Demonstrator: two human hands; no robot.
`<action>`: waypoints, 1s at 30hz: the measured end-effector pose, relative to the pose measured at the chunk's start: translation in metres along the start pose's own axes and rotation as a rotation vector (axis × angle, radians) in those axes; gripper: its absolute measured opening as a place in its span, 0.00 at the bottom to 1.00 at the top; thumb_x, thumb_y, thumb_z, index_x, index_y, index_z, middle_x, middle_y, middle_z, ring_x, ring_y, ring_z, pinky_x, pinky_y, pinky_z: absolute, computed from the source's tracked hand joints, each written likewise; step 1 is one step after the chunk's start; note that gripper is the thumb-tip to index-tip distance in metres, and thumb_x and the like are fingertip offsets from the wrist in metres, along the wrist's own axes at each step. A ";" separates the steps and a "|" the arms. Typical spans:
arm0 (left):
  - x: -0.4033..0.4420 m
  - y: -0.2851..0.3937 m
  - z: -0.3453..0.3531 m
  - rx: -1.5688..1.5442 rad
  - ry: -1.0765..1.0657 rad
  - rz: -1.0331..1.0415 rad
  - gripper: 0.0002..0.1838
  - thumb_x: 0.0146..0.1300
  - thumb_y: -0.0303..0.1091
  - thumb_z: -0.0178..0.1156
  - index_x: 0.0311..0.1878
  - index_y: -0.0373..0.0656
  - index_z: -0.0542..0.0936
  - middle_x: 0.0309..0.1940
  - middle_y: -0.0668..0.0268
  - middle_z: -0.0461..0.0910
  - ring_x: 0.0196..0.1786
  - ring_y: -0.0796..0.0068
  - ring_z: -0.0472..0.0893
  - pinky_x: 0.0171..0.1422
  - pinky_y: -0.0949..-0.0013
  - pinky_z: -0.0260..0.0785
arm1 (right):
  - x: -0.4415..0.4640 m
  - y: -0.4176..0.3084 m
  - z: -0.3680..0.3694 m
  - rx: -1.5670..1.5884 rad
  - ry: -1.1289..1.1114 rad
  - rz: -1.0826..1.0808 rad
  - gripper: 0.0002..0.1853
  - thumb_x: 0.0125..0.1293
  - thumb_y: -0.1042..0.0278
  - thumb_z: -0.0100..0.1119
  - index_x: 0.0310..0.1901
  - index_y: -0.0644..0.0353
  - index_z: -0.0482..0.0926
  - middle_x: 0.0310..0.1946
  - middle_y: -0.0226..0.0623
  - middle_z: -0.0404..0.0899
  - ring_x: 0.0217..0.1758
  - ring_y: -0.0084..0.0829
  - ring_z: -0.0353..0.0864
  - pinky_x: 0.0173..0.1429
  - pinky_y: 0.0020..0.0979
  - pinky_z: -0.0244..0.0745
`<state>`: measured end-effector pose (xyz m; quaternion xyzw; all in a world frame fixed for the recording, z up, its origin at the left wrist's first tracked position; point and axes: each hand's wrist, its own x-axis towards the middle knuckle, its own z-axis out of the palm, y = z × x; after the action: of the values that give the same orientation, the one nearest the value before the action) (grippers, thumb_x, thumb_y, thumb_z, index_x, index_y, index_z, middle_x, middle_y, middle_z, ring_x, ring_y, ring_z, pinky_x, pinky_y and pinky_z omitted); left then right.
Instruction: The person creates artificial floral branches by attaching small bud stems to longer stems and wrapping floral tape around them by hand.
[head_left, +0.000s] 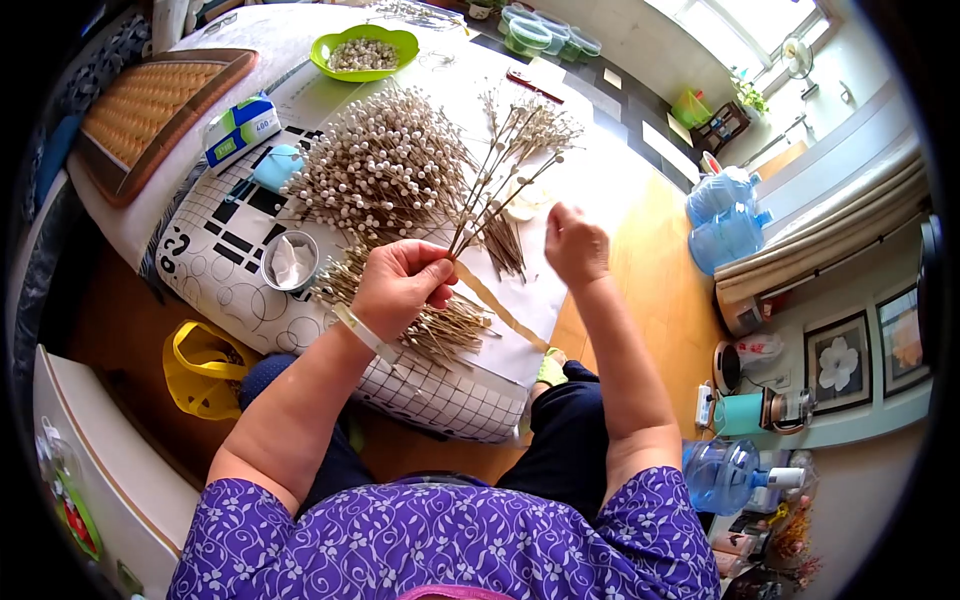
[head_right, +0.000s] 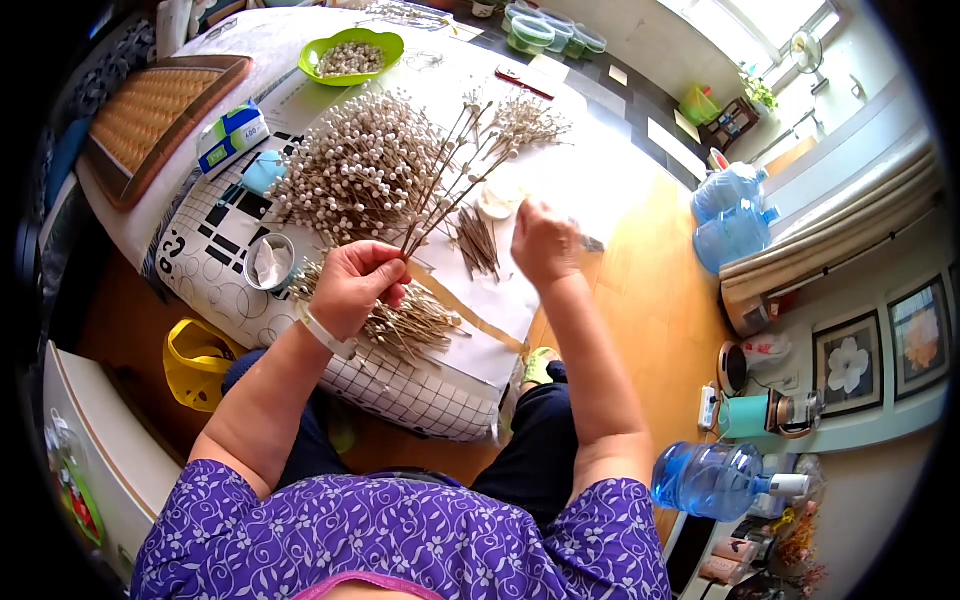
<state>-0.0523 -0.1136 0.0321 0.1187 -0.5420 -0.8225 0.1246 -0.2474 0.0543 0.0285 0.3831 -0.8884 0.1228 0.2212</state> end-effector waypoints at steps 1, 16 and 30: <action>-0.001 0.000 0.000 -0.004 0.000 -0.003 0.04 0.59 0.23 0.54 0.37 0.34 0.75 0.25 0.63 0.78 0.22 0.81 0.76 0.26 0.78 0.72 | 0.008 0.005 -0.010 0.091 0.115 -0.043 0.05 0.58 0.71 0.49 0.27 0.58 0.73 0.21 0.41 0.74 0.22 0.41 0.77 0.29 0.36 0.74; 0.005 0.001 -0.001 -0.039 0.021 -0.046 0.05 0.59 0.24 0.55 0.38 0.34 0.75 0.25 0.62 0.78 0.22 0.81 0.76 0.27 0.78 0.72 | 0.112 -0.012 -0.002 -0.013 -0.672 0.137 0.18 0.63 0.64 0.36 0.45 0.62 0.74 0.46 0.49 0.74 0.50 0.42 0.73 0.53 0.36 0.66; 0.004 -0.001 0.001 -0.129 0.030 -0.072 0.06 0.59 0.25 0.56 0.38 0.34 0.75 0.25 0.62 0.78 0.22 0.80 0.77 0.26 0.78 0.71 | -0.021 -0.046 -0.082 0.536 0.093 -0.119 0.03 0.52 0.80 0.56 0.26 0.61 0.76 0.22 0.38 0.74 0.21 0.34 0.74 0.26 0.29 0.69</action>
<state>-0.0567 -0.1138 0.0308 0.1423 -0.4814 -0.8578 0.1104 -0.1766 0.0683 0.0926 0.4733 -0.7891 0.3578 0.1591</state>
